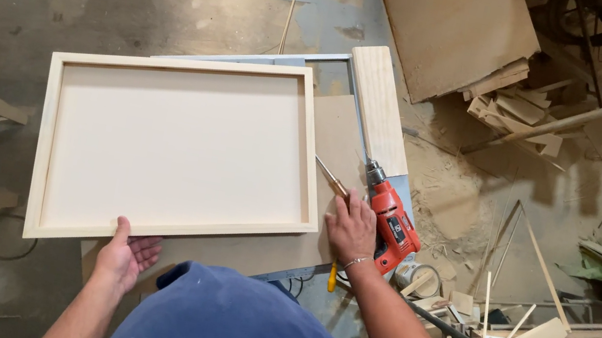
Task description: Measuring, marking, and drilling a wooden frame for assembly in a workshop.
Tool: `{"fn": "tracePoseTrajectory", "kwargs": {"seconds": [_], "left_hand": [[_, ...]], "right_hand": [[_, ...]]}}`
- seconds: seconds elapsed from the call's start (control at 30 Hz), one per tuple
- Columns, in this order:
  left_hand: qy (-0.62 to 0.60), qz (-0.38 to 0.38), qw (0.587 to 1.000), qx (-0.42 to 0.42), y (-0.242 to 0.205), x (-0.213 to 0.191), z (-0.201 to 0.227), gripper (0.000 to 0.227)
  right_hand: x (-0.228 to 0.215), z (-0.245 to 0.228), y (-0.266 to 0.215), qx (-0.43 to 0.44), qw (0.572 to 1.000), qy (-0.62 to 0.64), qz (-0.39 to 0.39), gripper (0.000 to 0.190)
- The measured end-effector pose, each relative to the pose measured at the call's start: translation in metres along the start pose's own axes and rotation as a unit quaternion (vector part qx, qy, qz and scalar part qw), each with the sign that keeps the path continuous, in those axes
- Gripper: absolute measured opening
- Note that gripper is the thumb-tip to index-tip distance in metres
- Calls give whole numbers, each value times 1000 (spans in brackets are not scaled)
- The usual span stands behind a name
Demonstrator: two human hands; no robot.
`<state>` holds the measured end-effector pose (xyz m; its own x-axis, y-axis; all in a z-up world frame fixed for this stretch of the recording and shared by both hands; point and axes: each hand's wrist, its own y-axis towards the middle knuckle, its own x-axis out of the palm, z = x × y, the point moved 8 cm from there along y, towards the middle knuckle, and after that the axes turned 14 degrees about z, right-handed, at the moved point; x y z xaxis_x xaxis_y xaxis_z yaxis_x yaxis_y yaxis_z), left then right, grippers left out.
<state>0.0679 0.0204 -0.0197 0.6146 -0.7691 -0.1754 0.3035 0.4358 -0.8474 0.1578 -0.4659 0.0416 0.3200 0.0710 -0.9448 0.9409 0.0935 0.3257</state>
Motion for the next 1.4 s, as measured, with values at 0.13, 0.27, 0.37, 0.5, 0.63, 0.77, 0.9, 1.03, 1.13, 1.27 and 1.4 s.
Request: {"fn": "tracePoseTrajectory", "kwargs": {"seconds": [0.13, 0.27, 0.37, 0.5, 0.63, 0.77, 0.9, 1.03, 1.13, 1.27, 1.4], "left_hand": [[-2, 17, 1000, 16, -15, -1, 12, 70], [-1, 11, 1000, 21, -10, -4, 10, 70], [-3, 2, 1000, 12, -6, -2, 1, 72], [0, 5, 1000, -15, 0, 2, -17, 69], [17, 6, 999, -35, -19, 7, -14, 69], [97, -61, 993, -38, 18, 5, -34, 92], [168, -66, 983, -40, -9, 0, -16, 97], [246, -37, 968, 34, -10, -17, 1, 86], [326, 121, 919, 186, 19, -60, 34, 58], [300, 368, 725, 498, -37, -112, 111, 53], [396, 310, 795, 338, 66, -137, 86, 54]], "right_hand": [[11, 8, 1, -4, 999, -31, 40, 49], [2, 7, 8, 16, 999, -20, 21, 43], [0, 7, 16, 6, 999, -39, 20, 39], [4, 15, 26, 36, 998, -51, 21, 38], [-15, 14, 45, 111, 994, 16, 6, 33], [24, 26, 44, 170, 980, 87, -60, 39], [31, 17, 41, 250, 943, 106, -192, 53], [5, -5, 41, 262, 931, 103, -233, 55], [-3, -13, 38, 257, 931, 104, -238, 58], [1, -17, 31, 250, 935, 91, -233, 58], [-11, -28, 31, 263, 935, 81, -225, 60]]}}
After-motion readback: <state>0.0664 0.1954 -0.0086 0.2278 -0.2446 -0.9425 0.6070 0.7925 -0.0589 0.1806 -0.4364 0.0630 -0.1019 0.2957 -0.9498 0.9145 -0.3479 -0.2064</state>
